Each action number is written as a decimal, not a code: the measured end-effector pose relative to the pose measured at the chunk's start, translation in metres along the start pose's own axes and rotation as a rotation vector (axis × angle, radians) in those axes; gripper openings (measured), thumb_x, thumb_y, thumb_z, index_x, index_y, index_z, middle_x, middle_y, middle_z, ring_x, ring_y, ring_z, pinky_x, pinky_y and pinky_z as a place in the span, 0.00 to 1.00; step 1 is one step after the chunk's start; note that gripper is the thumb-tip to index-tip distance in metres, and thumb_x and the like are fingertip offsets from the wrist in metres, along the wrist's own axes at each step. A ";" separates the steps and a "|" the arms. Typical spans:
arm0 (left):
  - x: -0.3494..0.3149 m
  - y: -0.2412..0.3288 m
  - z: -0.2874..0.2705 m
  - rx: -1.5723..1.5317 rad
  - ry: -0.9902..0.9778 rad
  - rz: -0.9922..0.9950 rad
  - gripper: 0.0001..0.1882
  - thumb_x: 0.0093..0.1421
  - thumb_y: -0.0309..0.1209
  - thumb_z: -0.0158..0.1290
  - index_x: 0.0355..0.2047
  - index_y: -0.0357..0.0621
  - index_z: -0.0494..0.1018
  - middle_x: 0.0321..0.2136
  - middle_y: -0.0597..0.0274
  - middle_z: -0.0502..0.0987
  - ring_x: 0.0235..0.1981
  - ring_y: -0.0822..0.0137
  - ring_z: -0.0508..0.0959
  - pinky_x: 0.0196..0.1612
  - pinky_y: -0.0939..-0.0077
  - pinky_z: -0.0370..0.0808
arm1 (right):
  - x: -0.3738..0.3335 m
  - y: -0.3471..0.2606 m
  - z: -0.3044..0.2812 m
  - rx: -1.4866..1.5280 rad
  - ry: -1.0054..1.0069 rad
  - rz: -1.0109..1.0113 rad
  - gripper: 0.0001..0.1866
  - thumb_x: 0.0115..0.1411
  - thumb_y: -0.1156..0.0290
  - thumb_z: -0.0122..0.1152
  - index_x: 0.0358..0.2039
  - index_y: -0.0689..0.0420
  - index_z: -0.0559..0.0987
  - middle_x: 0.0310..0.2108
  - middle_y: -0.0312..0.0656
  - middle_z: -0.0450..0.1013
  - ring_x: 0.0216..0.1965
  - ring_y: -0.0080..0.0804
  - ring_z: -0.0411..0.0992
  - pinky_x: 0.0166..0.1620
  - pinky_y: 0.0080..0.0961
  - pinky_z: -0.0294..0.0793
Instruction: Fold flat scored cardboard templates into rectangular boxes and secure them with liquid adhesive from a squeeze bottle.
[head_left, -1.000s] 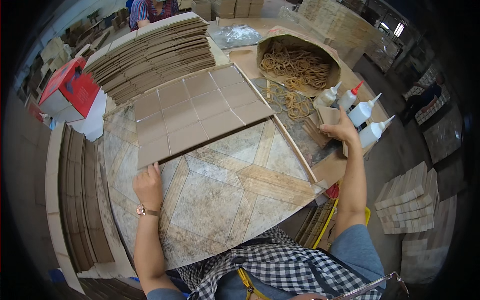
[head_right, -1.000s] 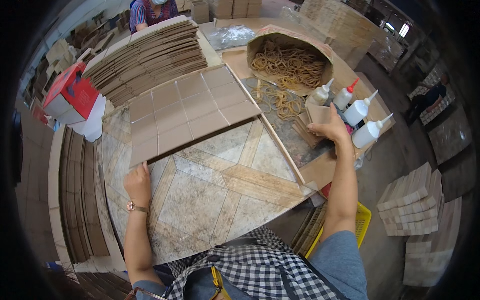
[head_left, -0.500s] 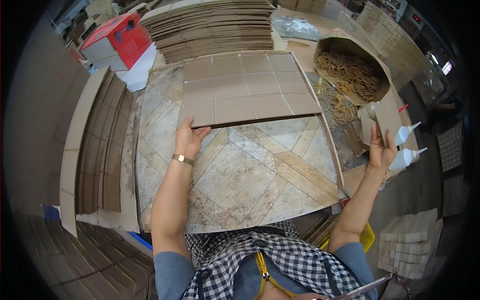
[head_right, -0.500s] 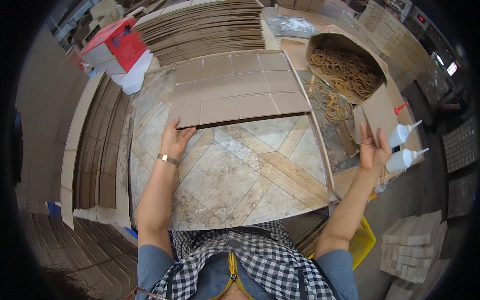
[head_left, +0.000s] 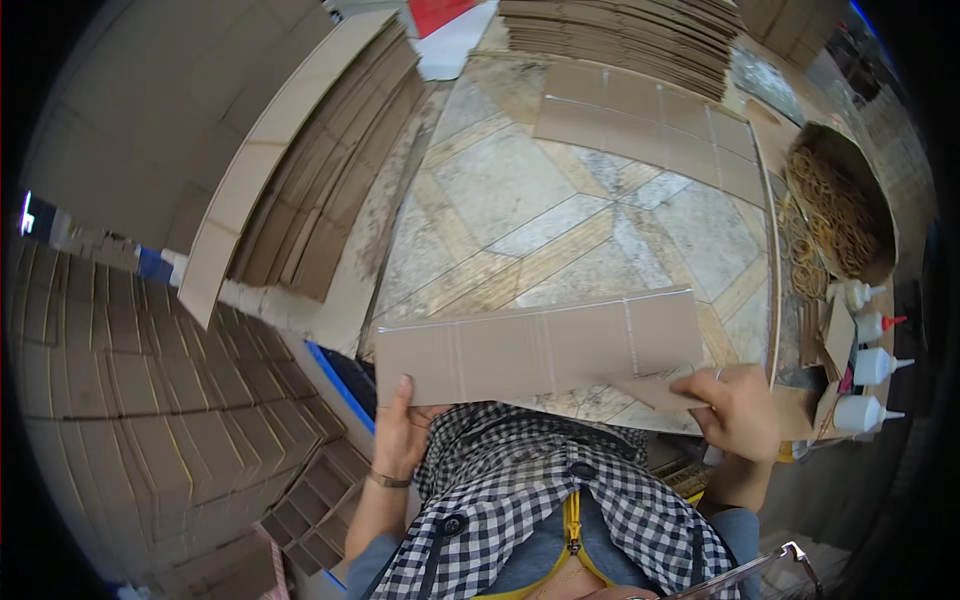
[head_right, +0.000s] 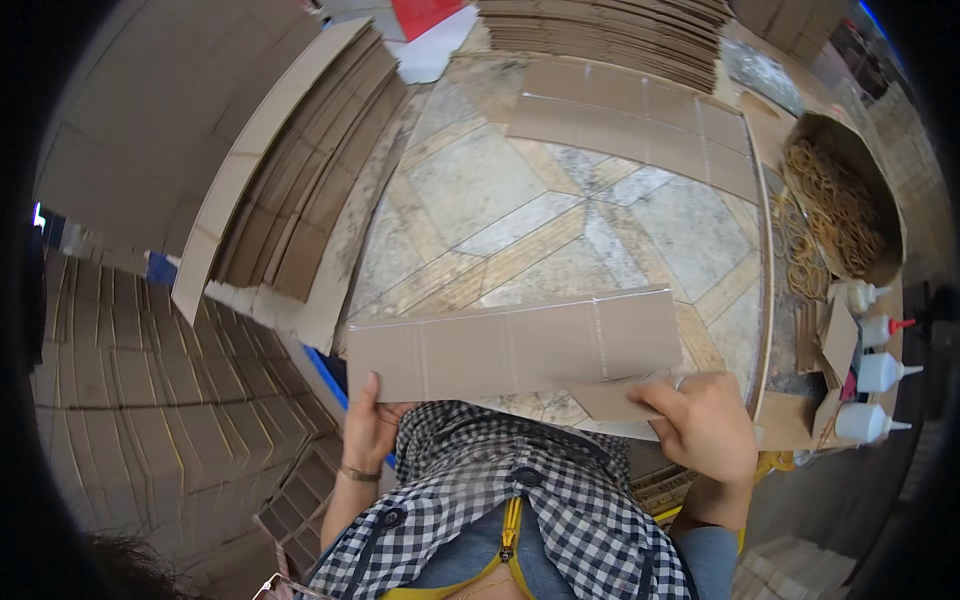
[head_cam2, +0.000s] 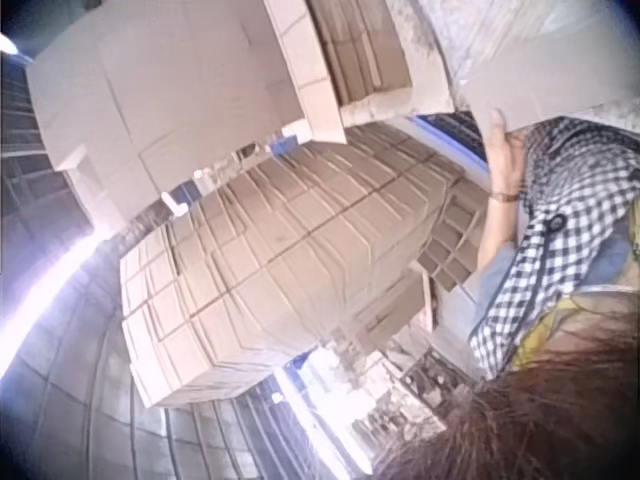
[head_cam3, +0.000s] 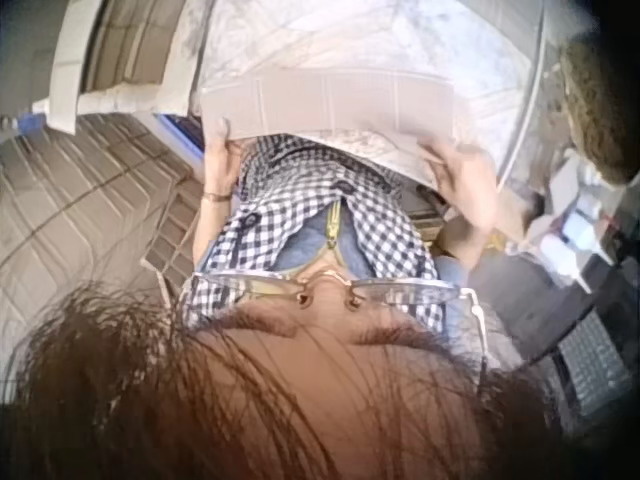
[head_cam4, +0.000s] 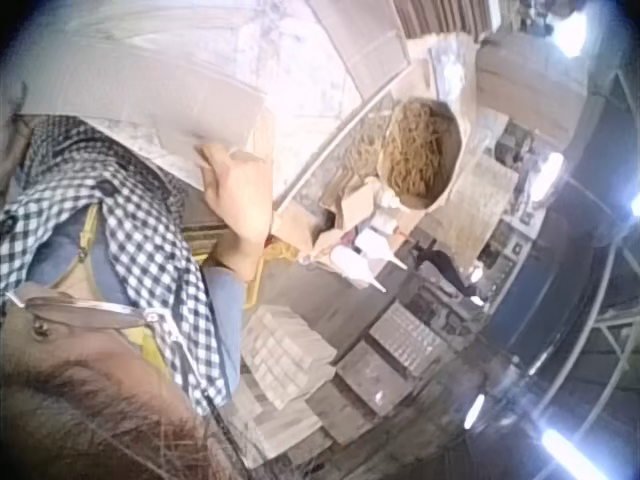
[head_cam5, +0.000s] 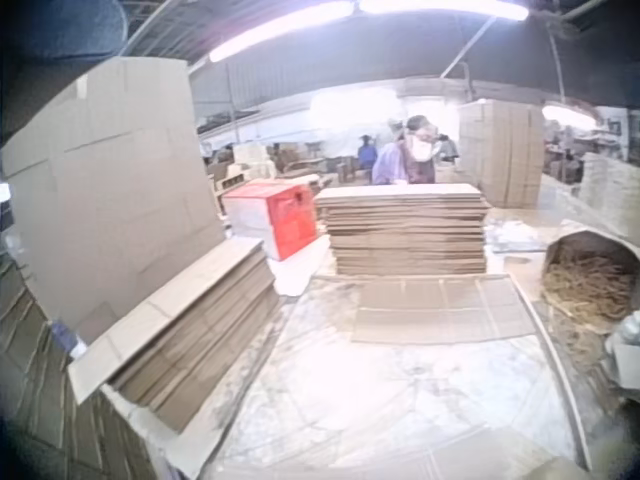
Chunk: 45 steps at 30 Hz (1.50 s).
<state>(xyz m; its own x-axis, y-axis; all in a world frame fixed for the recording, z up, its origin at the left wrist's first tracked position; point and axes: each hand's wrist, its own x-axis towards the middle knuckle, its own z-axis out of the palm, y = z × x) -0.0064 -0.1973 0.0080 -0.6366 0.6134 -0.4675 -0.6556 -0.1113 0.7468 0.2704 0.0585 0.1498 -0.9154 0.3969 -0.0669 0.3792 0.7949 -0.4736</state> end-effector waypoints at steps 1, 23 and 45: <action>-0.007 -0.013 -0.001 0.009 0.004 0.012 0.22 0.66 0.40 0.45 0.54 0.39 0.63 0.45 0.53 0.75 0.42 0.60 0.79 0.42 0.66 0.80 | 0.018 -0.011 0.004 -0.009 0.053 -0.055 0.15 0.43 0.76 0.59 0.34 0.53 0.77 0.24 0.43 0.73 0.28 0.42 0.73 0.30 0.34 0.70; -0.016 -0.035 0.016 0.734 -0.070 0.401 0.17 0.61 0.35 0.52 0.43 0.31 0.69 0.38 0.47 0.75 0.37 0.57 0.78 0.39 0.68 0.75 | 0.130 -0.034 0.078 -0.190 0.033 -0.387 0.07 0.43 0.75 0.58 0.26 0.52 0.74 0.22 0.38 0.70 0.27 0.37 0.73 0.28 0.32 0.70; 0.009 0.071 0.115 1.694 -0.705 0.857 0.41 0.49 0.35 0.57 0.61 0.34 0.55 0.35 0.48 0.69 0.39 0.49 0.70 0.54 0.50 0.61 | -0.011 0.029 0.085 0.675 0.804 0.541 0.19 0.63 0.55 0.53 0.35 0.62 0.76 0.21 0.37 0.72 0.24 0.24 0.72 0.28 0.22 0.70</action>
<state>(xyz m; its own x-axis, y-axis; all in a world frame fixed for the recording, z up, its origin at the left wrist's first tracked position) -0.0123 -0.1101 0.1115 -0.0019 0.9955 0.0948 0.9013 -0.0393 0.4313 0.2800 0.0387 0.0621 -0.2185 0.9742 0.0566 0.3232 0.1270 -0.9378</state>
